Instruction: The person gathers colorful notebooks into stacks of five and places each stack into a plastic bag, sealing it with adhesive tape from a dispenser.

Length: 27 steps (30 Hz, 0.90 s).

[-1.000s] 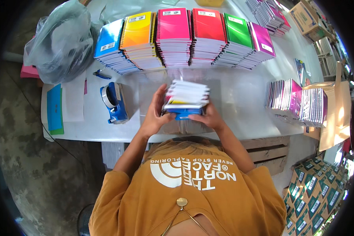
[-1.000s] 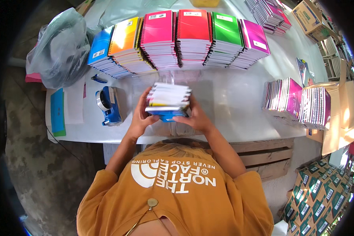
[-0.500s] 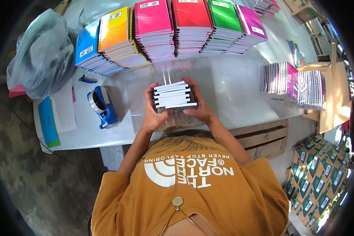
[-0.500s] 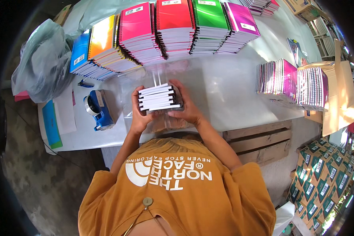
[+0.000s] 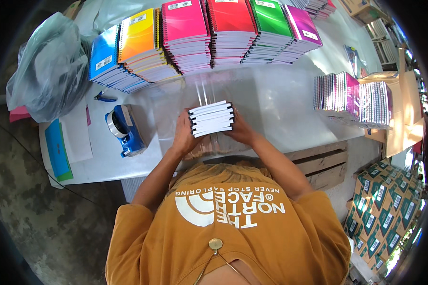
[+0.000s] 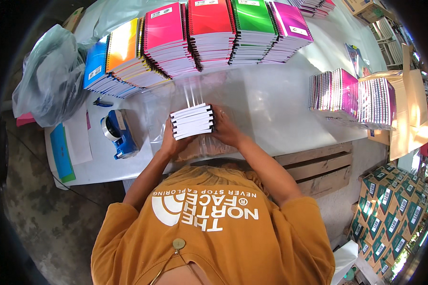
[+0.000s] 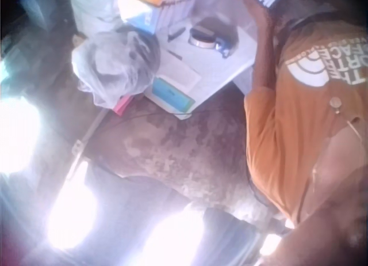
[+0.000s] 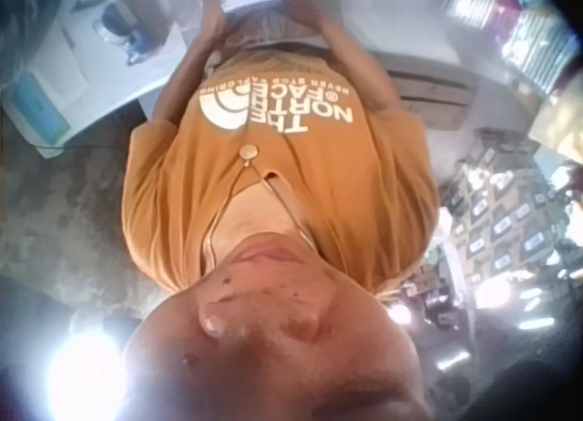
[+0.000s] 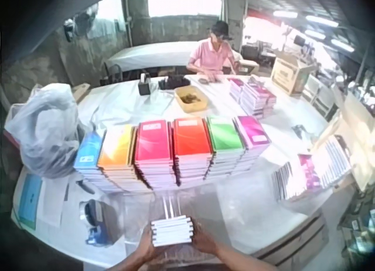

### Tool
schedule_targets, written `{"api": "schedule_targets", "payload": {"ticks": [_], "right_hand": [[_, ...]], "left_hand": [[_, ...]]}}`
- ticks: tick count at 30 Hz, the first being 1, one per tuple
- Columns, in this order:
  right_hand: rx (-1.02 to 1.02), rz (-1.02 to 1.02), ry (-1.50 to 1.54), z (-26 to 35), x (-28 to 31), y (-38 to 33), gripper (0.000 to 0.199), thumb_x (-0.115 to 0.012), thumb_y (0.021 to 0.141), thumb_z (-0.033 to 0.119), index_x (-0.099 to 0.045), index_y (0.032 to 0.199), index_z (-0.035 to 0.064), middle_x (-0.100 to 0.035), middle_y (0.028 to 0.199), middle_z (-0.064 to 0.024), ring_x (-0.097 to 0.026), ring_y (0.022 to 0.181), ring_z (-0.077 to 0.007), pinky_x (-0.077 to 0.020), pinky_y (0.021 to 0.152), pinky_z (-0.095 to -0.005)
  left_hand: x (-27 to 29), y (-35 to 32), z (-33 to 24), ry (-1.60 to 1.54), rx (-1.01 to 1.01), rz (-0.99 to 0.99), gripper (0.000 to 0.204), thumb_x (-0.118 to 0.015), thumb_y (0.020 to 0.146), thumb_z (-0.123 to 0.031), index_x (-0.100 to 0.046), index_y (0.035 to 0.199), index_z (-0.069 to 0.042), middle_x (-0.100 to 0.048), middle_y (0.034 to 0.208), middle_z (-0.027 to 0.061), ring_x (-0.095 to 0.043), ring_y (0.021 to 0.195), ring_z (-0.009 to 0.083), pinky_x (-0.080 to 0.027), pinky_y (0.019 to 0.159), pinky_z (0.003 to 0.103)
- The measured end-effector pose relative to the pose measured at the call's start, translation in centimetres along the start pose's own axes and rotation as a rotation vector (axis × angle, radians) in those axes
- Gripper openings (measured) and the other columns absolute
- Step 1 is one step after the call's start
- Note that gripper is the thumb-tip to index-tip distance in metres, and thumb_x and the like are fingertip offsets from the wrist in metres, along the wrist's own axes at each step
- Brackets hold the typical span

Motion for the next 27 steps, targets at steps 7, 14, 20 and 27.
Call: {"api": "schedule_targets", "payload": {"ticks": [7,14,20,27], "right_hand": [[-0.423,0.130,0.732,4.6,5.8,3.0,0.083,-0.070,0.078,0.042,-0.028,0.138,0.0037,-0.039,0.136,-0.0179,-0.039,0.125,-0.0328,-0.0330,0.103,-0.0399],[-0.181,0.042,0.457,2.8,3.1,0.6,0.062,-0.066,0.081,0.018,-0.035,0.133,0.0023,-0.040,0.132,-0.0173,-0.041,0.122,-0.0341,-0.0351,0.101,-0.0402],[-0.228,-0.094,0.466,2.9,1.7,0.1,0.054,-0.067,0.075,0.001,-0.043,0.124,0.0025,-0.051,0.120,-0.0155,-0.048,0.113,-0.0344,-0.0403,0.096,-0.0384],[-0.172,-0.121,0.471,2.9,1.7,0.1,0.054,-0.068,0.075,0.003,-0.045,0.124,0.0033,-0.048,0.125,-0.0153,-0.046,0.116,-0.0328,-0.0392,0.097,-0.0385]], "left_hand": [[5.6,-0.3,-5.2,-0.118,0.137,-0.086,0.068,-0.084,0.061,-0.031,-0.049,0.110,-0.001,-0.054,0.103,0.0172,-0.054,0.096,0.0379,-0.045,0.082,0.044],[4.9,-0.7,-5.3,0.017,0.040,-0.099,0.061,-0.077,0.064,-0.014,-0.046,0.115,-0.004,-0.052,0.106,0.0139,-0.051,0.101,0.0334,-0.038,0.085,0.042],[1.6,-1.5,-3.1,0.018,0.050,-0.131,0.056,-0.074,0.066,-0.012,-0.045,0.114,-0.009,-0.053,0.110,0.0102,-0.050,0.106,0.0296,-0.033,0.090,0.041],[1.6,-1.4,-3.3,-0.016,0.099,-0.150,0.057,-0.076,0.065,-0.014,-0.046,0.113,-0.010,-0.053,0.110,0.0096,-0.050,0.105,0.0297,-0.034,0.088,0.041]]}}
Point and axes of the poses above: each hand's wrist, its own y-axis towards the middle knuckle, its own x-axis out of the back of the hand, z = x × y, the point moved 2 cm from there along y, towards the middle knuckle
